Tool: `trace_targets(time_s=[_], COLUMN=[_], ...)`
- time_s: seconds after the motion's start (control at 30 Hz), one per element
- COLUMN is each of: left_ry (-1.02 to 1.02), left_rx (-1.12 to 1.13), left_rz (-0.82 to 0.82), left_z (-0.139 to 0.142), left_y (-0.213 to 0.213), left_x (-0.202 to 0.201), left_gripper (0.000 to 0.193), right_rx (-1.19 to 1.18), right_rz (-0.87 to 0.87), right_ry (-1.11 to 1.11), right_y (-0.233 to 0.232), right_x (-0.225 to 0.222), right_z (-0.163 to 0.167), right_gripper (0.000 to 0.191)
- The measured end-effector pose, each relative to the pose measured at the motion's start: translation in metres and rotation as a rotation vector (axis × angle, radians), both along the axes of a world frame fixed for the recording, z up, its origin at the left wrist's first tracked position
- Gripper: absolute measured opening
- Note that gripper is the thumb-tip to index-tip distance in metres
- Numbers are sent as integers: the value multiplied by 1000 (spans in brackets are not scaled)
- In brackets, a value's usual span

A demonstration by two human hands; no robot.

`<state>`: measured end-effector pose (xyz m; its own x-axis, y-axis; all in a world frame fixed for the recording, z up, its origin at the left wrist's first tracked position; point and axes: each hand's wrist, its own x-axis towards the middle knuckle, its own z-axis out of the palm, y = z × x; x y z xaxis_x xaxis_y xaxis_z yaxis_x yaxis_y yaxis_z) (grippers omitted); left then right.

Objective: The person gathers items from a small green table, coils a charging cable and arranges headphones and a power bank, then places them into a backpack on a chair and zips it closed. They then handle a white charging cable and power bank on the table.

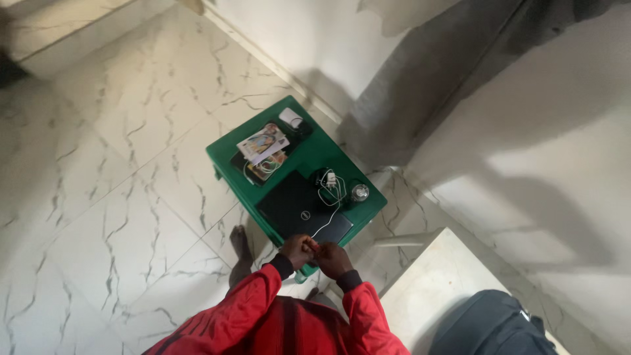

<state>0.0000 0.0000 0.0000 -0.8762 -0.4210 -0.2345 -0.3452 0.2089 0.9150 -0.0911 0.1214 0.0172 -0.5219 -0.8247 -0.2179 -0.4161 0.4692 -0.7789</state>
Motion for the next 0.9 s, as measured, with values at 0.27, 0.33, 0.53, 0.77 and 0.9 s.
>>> trace_targets(time_s=[0.27,0.33,0.53,0.77,0.9], left_ry=[41,3,-89,-9,-73], left_rx=[-321,-396,-418,-382,-292], left_rz=[-278,-351,-615,-663,-609], left_z=[-7,4,-3,-48,-52], left_y=[-276,-348,-424,-308,-269], left_x=[-84,-115,-101,-59,-83], left_gripper=[25,25,21,9,10], right_rx=[23,-43,15,24,-60], right_rz=[-287,-460,-597,-526,-597], right_ry=[125,62,-22,-48,-90], right_y=[-276,-343,-396,-283,-256], right_x=[-51,-67,-22,17,-6], right_z=[-12,1,-7,-70,-75], right_gripper=[15,14,17,21,12])
